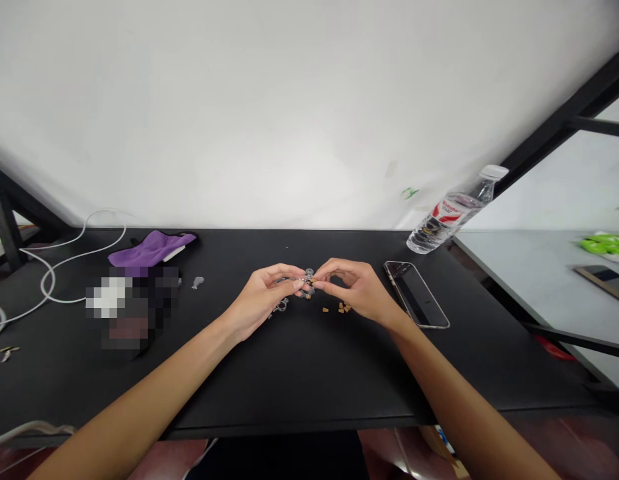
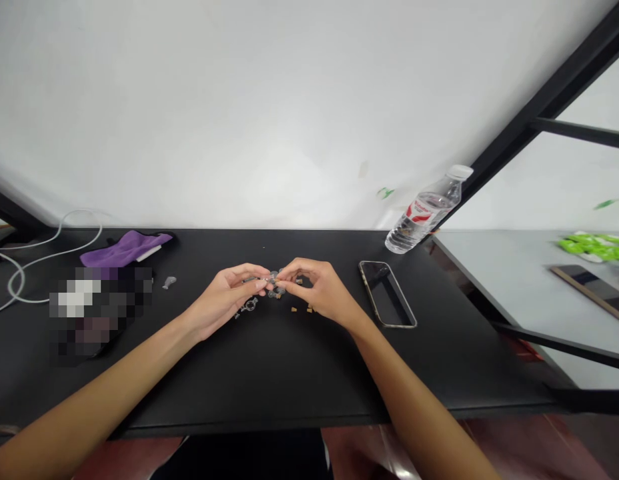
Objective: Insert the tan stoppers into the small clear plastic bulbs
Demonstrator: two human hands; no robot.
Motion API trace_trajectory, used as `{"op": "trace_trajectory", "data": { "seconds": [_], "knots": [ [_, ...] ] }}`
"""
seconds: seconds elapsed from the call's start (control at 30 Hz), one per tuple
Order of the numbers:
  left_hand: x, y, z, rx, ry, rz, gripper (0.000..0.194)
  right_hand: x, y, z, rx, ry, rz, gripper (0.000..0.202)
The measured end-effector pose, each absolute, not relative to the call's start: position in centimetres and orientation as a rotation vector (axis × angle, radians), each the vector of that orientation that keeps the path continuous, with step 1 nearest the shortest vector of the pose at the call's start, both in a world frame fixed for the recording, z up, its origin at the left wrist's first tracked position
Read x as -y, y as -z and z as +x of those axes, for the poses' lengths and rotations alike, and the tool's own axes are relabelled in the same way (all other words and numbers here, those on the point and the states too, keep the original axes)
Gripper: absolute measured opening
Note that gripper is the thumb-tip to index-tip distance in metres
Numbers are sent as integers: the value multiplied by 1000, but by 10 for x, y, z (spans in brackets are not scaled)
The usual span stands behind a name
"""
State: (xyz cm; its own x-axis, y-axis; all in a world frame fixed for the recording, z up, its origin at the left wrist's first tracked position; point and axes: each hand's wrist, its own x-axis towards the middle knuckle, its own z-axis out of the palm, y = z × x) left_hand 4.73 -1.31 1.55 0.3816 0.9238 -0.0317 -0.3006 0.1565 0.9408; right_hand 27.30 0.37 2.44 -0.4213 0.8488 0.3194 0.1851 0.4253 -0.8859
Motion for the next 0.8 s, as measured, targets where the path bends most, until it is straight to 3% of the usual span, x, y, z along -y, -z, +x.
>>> {"op": "trace_trajectory", "data": {
  "seconds": [0.8],
  "knots": [
    [13,-10,48,-785,-1032,1157,29,-8,-15,271,1778,-1020,-837,12]
  ]
}}
